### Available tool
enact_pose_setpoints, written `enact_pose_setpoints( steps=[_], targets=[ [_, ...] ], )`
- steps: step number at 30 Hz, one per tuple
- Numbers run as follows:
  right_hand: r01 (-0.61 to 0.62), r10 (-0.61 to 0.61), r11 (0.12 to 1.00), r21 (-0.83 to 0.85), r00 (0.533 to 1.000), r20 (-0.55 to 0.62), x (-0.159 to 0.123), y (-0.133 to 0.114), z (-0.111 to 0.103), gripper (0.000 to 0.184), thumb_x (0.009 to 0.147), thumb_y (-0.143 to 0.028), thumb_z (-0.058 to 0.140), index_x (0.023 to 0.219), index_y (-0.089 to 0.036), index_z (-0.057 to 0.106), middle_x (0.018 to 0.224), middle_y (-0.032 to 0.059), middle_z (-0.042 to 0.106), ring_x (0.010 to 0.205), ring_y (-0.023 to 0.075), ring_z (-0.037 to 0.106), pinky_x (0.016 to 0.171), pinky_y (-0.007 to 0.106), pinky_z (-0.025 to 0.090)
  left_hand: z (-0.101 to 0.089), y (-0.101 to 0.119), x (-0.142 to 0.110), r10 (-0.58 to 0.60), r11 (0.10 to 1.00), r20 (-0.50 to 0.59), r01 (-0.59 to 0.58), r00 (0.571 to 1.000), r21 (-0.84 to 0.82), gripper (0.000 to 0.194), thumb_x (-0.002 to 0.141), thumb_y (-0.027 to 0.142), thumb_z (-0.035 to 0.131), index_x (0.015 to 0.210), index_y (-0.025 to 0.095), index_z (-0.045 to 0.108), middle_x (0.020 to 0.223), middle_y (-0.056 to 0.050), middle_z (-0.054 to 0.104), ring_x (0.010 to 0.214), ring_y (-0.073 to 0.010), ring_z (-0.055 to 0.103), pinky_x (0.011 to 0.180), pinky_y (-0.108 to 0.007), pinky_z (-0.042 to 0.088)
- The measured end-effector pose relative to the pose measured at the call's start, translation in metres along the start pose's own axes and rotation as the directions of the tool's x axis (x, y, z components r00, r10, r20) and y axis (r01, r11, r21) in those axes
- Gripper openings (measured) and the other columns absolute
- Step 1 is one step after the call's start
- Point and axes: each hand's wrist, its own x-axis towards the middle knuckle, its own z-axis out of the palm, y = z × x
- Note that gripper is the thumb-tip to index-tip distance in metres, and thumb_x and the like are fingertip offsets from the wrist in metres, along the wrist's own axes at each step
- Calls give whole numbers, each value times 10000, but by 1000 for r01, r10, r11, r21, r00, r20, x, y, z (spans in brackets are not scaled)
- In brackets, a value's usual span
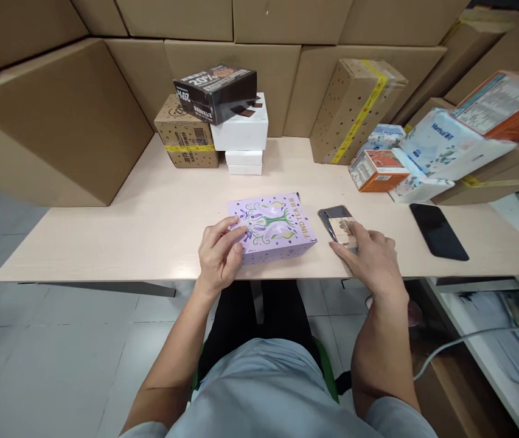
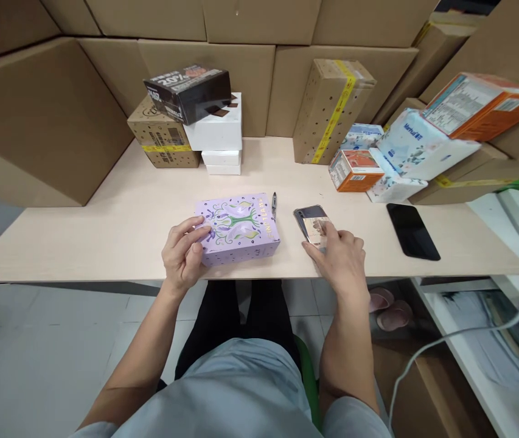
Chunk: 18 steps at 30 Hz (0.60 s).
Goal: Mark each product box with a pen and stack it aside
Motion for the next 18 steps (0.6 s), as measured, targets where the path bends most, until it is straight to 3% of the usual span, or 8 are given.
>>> enact_pose_setpoints(
  steps=[4,7,8,10,12,14,16,18],
  targets=[
    [-37,46,993,116,996,-72,12,-1,4,800,838,-580,635,1481,-113,541,1225,248,673,1173,416,590,985,551,461,1,0,0,12,1000,-7,-12,1000,4,298,1057,341,507,1253,254,714,1339,-86,690,1132,-223,662,889,-388,573],
    [-106,177,916,387,972,-153,21,2,5,873,709,-578,732,1428,-99,600,1177,214,699,1115,380,635,1044,572,455,0,0,0,16,1000,-9,-16,1000,1,293,1053,324,516,1261,259,711,1344,-84,688,1135,-220,659,897,-390,570],
    [-128,245,838,530,957,-157,22,3,4,885,666,-574,759,1408,-113,615,1142,187,709,1062,353,656,1033,559,475,0,0,0,15,1000,-8,-15,1000,3,293,1053,323,515,1262,260,711,1345,-84,687,1137,-219,658,899,-390,571],
    [-137,332,559,818,941,-70,21,1,-2,846,636,-579,757,1357,-154,639,1075,136,718,927,297,683,936,519,542,-1,0,0,14,1000,-5,-14,1000,9,294,1055,325,510,1260,261,711,1344,-82,687,1138,-216,657,902,-388,573],
    [-79,252,196,977,967,28,14,-5,-14,749,702,-635,655,1305,-192,653,1075,122,724,862,271,691,824,481,581,-1,0,0,11,1000,-4,-11,1000,16,293,1056,331,506,1249,258,714,1336,-81,692,1126,-211,659,899,-384,575],
    [-29,88,-62,998,996,34,2,-16,-29,722,810,-706,467,1315,-222,646,1161,145,723,907,286,702,779,481,588,-1,0,1,7,1000,-6,-7,1000,27,296,1059,342,498,1235,253,718,1328,-82,695,1113,-209,664,891,-382,579],
    [-47,-51,-145,988,998,39,-15,-30,-42,770,898,-728,272,1406,-248,594,1295,170,692,1006,308,699,799,506,582,0,0,1,4,999,-8,-4,1000,38,304,1062,353,486,1223,248,722,1322,-87,697,1125,-215,669,887,-384,585],
    [-154,-169,-158,975,977,127,-33,-46,-49,824,931,-747,140,1477,-274,536,1370,181,660,1027,314,694,796,526,575,0,0,0,6,999,-9,-6,1000,36,306,1062,352,486,1225,246,722,1324,-92,696,1149,-223,669,892,-387,586]
  ],
)
